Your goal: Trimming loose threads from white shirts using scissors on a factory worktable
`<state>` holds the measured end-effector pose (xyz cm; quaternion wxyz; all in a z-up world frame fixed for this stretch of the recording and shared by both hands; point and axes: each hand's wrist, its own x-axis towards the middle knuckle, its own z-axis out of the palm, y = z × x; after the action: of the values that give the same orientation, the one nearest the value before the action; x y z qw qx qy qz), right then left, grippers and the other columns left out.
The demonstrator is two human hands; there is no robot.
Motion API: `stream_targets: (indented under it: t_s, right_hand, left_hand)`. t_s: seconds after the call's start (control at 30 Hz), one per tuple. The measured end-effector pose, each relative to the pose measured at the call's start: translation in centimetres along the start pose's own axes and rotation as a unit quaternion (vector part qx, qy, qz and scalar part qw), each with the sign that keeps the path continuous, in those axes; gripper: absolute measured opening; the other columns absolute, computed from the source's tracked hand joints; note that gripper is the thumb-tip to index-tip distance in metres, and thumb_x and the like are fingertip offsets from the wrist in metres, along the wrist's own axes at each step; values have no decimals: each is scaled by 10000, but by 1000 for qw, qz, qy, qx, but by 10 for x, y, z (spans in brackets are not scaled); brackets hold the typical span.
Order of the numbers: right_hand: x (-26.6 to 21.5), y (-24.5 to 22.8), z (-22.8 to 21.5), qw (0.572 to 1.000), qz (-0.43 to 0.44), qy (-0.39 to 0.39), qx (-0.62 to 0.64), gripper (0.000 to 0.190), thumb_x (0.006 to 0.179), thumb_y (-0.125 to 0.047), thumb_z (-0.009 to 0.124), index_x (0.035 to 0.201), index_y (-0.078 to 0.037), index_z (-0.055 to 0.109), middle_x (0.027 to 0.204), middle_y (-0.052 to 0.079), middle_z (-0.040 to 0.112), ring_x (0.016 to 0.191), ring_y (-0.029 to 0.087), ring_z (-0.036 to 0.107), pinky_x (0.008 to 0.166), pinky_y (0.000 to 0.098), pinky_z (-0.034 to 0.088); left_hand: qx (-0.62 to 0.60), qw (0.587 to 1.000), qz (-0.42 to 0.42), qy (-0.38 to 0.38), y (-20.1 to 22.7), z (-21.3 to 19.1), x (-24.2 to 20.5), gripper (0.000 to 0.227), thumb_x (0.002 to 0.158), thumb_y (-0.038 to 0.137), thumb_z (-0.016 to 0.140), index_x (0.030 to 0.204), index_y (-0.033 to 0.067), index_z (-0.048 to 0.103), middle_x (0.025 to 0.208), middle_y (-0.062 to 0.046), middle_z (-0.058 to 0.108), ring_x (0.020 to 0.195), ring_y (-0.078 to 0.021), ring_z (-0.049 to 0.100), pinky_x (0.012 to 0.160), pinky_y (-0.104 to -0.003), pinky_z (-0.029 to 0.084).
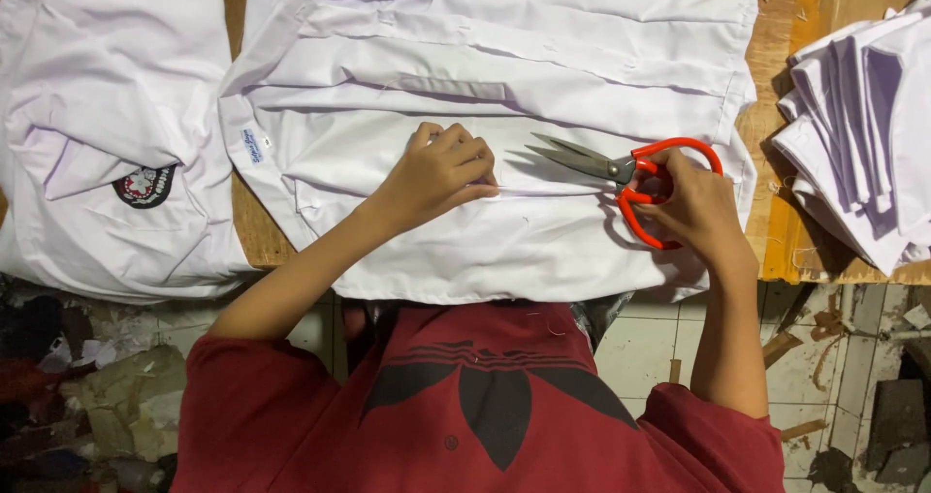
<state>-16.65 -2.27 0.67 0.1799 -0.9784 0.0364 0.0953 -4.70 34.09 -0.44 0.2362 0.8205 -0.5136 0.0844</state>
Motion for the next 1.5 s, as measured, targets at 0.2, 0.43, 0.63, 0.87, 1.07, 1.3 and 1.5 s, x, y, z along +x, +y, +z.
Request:
stream_targets:
  t_s: [0.2,0.43,0.63,0.87,1.07,1.3,1.5]
  right_hand:
    - [-3,17,9,999,-17,29,18,581,764,-283,883,1239,-115,592,981,196,765,946,452,724,853,569,523]
    - [-4,-8,-11,999,-16,20,44,548,739,-261,898,1188,-114,620,927,150,770,856,399,727,814,537,541]
    - [-3,-22,-18,995,-22,39,92,498,713,-169,880,1148,-127,641,901,89,768,755,321,710,768,466,537]
    - [-14,-12,-20,994,-64,70,55,519,769,-250,911,1179,-89,636,950,102,720,913,360,694,747,503,563]
    - [-21,-38,-60,997,-66,-15,36,490,900,-345,767,1183,-36,512,1142,94,565,1073,275,479,610,443,468]
    - [-23,-17,-57,986,-150,-7,-65,685,803,-620,738,1182,-74,570,1027,56,605,738,246,547,473,383,381]
    - [-28,-2,-71,978,-173,-27,-110,503,899,-593,660,1048,-114,630,835,-17,658,558,197,555,473,327,330]
  left_hand:
    - [-101,989,97,40,20,-22,-5,249,1025,337,663,851,159,664,923,22,632,875,-202,611,769,-357,453]
    - [-210,977,-17,-25,33,-24,-11,200,1080,194,572,1034,25,669,831,-146,677,764,-317,696,668,-360,570]
    - [-137,984,-77,-85,36,-22,10,249,1087,196,551,1292,67,608,821,-110,715,744,-270,753,678,-348,610]
    - [66,997,-8,-46,31,-20,24,129,1038,350,620,1020,226,650,944,85,633,590,-205,697,519,-338,569]
    - [-56,998,-17,-25,26,-36,35,168,1078,295,567,994,168,639,1000,97,634,665,-148,633,405,-315,344]
    - [-72,997,-28,-7,25,-38,37,155,1096,249,558,1008,132,607,950,57,617,614,-164,567,394,-312,334]
    - [-52,998,29,37,26,-41,52,154,1056,191,700,975,91,616,902,42,623,564,-92,527,412,-245,362]
